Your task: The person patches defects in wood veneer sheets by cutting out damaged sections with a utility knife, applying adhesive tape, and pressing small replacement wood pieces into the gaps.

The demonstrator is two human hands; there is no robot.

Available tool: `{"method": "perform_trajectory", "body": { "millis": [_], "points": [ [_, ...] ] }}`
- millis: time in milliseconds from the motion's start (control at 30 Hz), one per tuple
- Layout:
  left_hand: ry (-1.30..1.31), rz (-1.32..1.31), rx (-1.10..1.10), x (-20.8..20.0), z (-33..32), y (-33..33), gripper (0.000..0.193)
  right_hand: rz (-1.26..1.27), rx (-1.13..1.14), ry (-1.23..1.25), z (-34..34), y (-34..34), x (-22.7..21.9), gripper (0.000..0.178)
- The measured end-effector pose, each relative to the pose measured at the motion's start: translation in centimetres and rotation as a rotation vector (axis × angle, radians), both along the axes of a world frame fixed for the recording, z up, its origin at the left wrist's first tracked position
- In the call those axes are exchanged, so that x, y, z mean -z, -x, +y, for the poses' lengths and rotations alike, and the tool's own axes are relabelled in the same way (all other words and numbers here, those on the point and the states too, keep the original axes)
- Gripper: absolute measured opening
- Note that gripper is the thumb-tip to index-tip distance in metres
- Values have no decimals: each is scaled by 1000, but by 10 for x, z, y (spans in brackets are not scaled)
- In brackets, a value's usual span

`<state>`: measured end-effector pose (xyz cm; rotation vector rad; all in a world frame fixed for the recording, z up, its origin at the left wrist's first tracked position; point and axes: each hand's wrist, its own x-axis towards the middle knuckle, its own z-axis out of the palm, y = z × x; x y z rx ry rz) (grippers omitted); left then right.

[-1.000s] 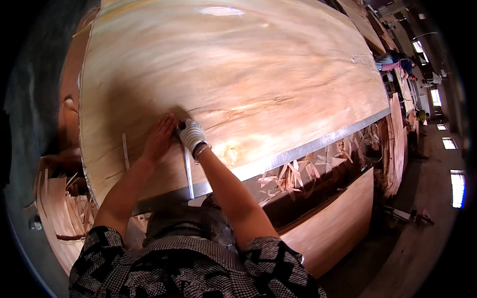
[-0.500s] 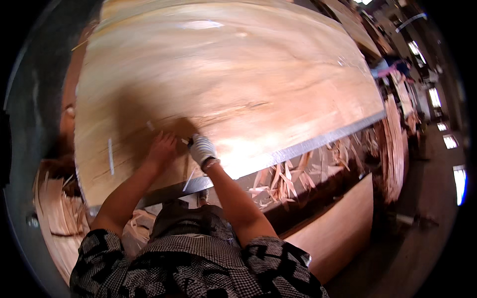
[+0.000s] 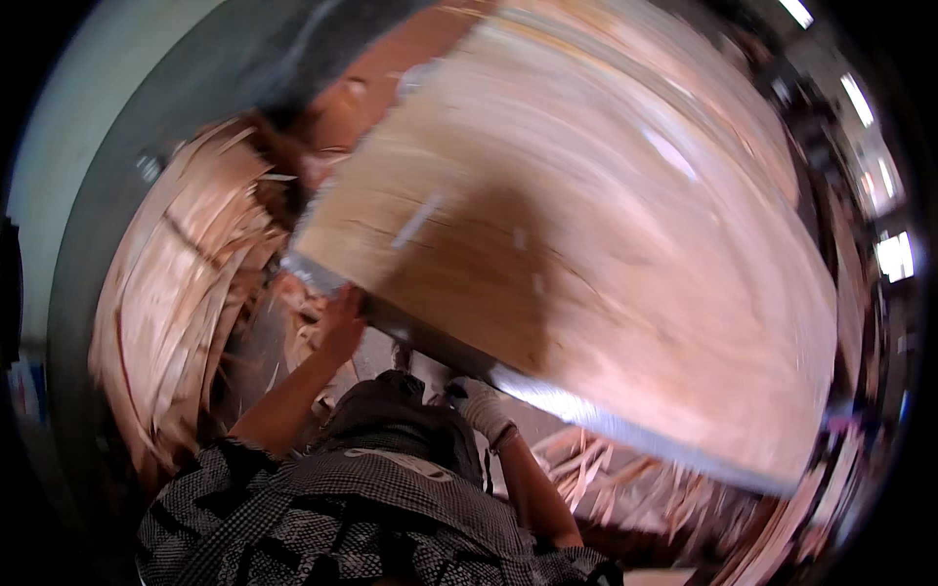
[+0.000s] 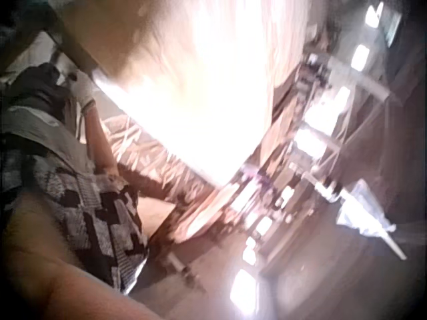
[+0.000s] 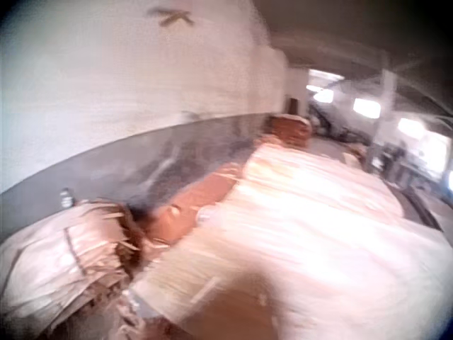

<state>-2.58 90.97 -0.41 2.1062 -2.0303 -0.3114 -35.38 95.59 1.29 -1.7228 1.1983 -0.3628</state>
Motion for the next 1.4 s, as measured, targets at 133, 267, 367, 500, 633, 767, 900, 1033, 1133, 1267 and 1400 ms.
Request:
{"method": "perform_trajectory", "body": {
  "millis": [133,267,367,500,633,767,900,1033,1133,1267,1400],
  "points": [
    [7,166,-34,-7,-14,-3,39,-189,0,-392,-24,-66,-64,25],
    [80,102,175,-12,-15,-23,35,-356,-1,-592,-32,-154,-121,29],
    [242,92,166,-7,-10,-61,37,-444,-103,-645,-28,-246,-145,26],
    [104,-139,116,-11,3,-167,38,-207,-449,-576,1,-385,-153,21],
    [-23,-182,-247,-39,55,-296,34,-167,-575,-513,28,-485,-140,25],
    [206,306,-685,-58,110,-391,30,-161,-656,-29,25,-561,-100,29],
    [468,140,-823,-52,200,-451,34,-152,-514,-615,-30,-606,-73,19],
    [355,233,-989,-33,261,-495,29,-125,-428,-634,-106,-691,-53,16],
    [211,142,-1076,-25,283,-509,24,-220,-385,-655,-165,-785,-30,16],
    [117,247,-1160,-30,289,-510,17,-196,-441,-173,-231,-944,-5,14],
    [-40,407,-1315,-48,279,-503,26,-275,-613,588,-284,-1092,-7,17]
  ]
}}
